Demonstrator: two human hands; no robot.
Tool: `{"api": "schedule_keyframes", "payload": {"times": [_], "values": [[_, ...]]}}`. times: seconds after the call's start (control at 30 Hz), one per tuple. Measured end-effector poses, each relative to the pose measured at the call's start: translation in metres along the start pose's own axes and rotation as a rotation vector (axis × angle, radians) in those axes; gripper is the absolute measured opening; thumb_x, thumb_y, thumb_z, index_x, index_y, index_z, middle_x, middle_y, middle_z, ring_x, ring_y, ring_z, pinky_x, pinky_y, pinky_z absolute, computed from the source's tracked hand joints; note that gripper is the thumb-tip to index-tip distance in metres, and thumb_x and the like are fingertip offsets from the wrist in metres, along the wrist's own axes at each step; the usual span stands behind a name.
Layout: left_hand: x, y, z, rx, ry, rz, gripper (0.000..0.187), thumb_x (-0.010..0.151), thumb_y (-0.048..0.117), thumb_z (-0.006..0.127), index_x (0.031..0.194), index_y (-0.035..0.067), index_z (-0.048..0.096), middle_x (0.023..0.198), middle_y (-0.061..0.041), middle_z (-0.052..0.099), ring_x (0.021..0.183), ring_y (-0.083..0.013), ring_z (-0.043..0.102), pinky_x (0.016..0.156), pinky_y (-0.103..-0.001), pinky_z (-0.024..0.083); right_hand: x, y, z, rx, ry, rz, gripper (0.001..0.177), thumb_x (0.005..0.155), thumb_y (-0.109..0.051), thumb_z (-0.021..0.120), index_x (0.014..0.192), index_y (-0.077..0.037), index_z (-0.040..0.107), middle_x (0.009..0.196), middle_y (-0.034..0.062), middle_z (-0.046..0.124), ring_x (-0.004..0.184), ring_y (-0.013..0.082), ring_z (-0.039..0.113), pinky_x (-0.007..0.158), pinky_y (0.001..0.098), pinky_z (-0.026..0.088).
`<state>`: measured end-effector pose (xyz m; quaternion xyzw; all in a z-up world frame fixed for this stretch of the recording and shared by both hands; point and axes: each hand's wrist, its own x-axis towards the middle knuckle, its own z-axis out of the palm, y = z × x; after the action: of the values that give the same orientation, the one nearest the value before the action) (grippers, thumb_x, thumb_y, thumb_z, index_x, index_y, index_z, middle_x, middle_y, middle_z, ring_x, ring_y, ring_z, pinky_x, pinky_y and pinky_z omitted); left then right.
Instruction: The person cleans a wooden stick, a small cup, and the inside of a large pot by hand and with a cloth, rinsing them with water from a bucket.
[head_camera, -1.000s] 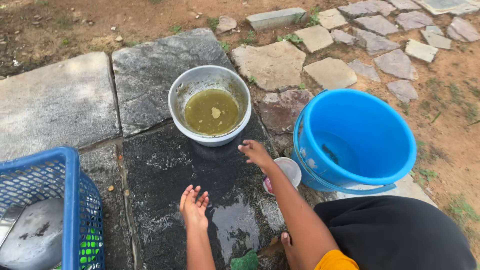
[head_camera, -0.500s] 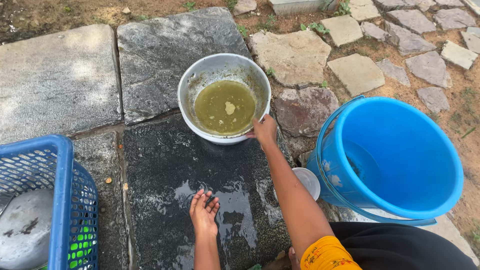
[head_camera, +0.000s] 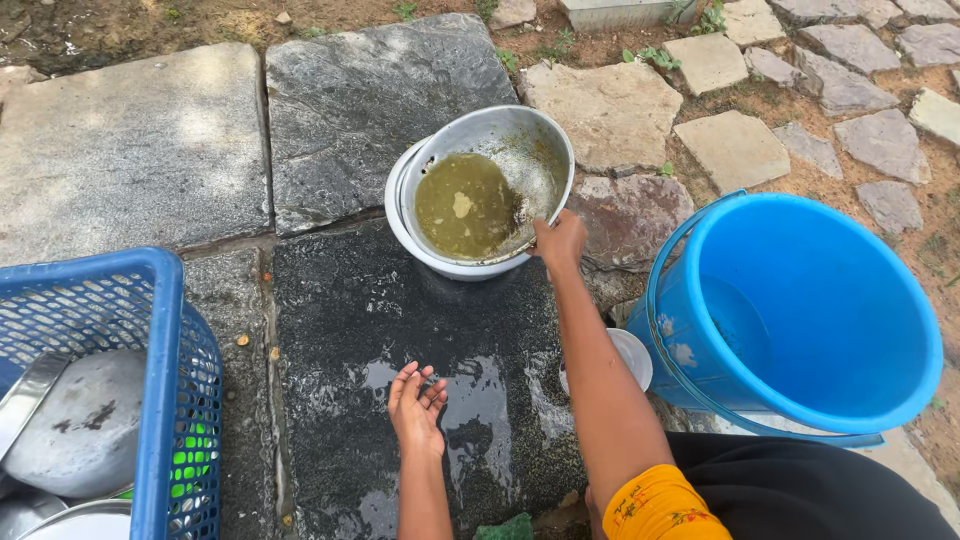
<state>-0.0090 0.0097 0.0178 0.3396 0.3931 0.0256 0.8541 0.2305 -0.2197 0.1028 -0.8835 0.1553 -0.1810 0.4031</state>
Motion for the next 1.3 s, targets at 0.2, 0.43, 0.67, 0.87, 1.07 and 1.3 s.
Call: {"api": "schedule_keyframes", "payload": {"times": [0.2, 0.43, 0.67, 0.87, 1.07, 1.3], "values": [[-0.002, 0.013, -0.007, -0.017, -0.003, 0.011, 0.025, 0.100, 0.016, 0.055, 0.123, 0.010, 0.061, 0.107, -0.008, 0.068, 0.083, -0.0216, 0.067, 0.071, -0.034, 0.053, -0.014, 0.015, 0.007, 0.612, -0.024, 0.206, 0.014, 0.088, 0.000, 0.061, 0.093, 0.009, 0.071, 0.078, 0.0169, 0.070, 0.060, 0.0251, 0.072, 0.049, 0.0377, 0.061], [-0.025, 0.045, 0.007, 0.083, -0.056, 0.067, 0.030, 0.101, 0.023, 0.054, 0.126, 0.009, 0.060, 0.112, -0.010, 0.069, 0.090, -0.0229, 0.069, 0.075, -0.036, 0.054, -0.064, 0.028, -0.025, 0.788, -0.070, 0.240, 0.007, 0.087, 0.002, 0.061, 0.087, 0.009, 0.063, 0.075, 0.0152, 0.066, 0.054, 0.0218, 0.069, 0.044, 0.0356, 0.062], [-0.048, 0.088, -0.012, 0.132, -0.150, 0.172, 0.058, 0.099, 0.055, 0.046, 0.139, 0.014, 0.056, 0.133, -0.009, 0.064, 0.111, -0.0254, 0.063, 0.086, -0.044, 0.056, -0.151, 0.053, -0.063, 0.755, -0.272, 0.301, 0.007, 0.087, -0.005, 0.064, 0.086, 0.002, 0.065, 0.074, 0.0105, 0.067, 0.055, 0.0185, 0.067, 0.046, 0.0344, 0.060], [-0.066, 0.073, -0.058, 0.028, 0.009, 0.204, 0.057, 0.098, 0.050, 0.054, 0.143, 0.015, 0.053, 0.139, -0.010, 0.059, 0.126, -0.0285, 0.058, 0.097, -0.047, 0.051, -0.239, 0.076, -0.058, 0.707, -0.426, 0.367, 0.008, 0.081, -0.002, 0.064, 0.085, 0.002, 0.070, 0.073, 0.0105, 0.070, 0.054, 0.0182, 0.067, 0.045, 0.0344, 0.061], [-0.068, 0.022, -0.117, -0.101, 0.128, 0.247, 0.047, 0.100, 0.039, 0.056, 0.139, 0.012, 0.053, 0.138, -0.013, 0.058, 0.123, -0.0314, 0.060, 0.099, -0.053, 0.050, -0.277, 0.098, -0.043, 0.657, -0.563, 0.352, 0.015, 0.081, 0.000, 0.064, 0.094, 0.003, 0.071, 0.077, 0.0086, 0.072, 0.060, 0.0161, 0.069, 0.049, 0.0345, 0.062], [-0.045, -0.013, -0.146, -0.144, 0.102, 0.348, 0.043, 0.106, 0.037, 0.055, 0.138, 0.008, 0.055, 0.135, -0.016, 0.061, 0.121, -0.0316, 0.060, 0.101, -0.053, 0.049, -0.285, 0.114, -0.035, 0.520, -0.633, 0.277, 0.017, 0.086, -0.003, 0.063, 0.100, 0.001, 0.072, 0.080, 0.0064, 0.073, 0.065, 0.0138, 0.070, 0.053, 0.0313, 0.061]]}}
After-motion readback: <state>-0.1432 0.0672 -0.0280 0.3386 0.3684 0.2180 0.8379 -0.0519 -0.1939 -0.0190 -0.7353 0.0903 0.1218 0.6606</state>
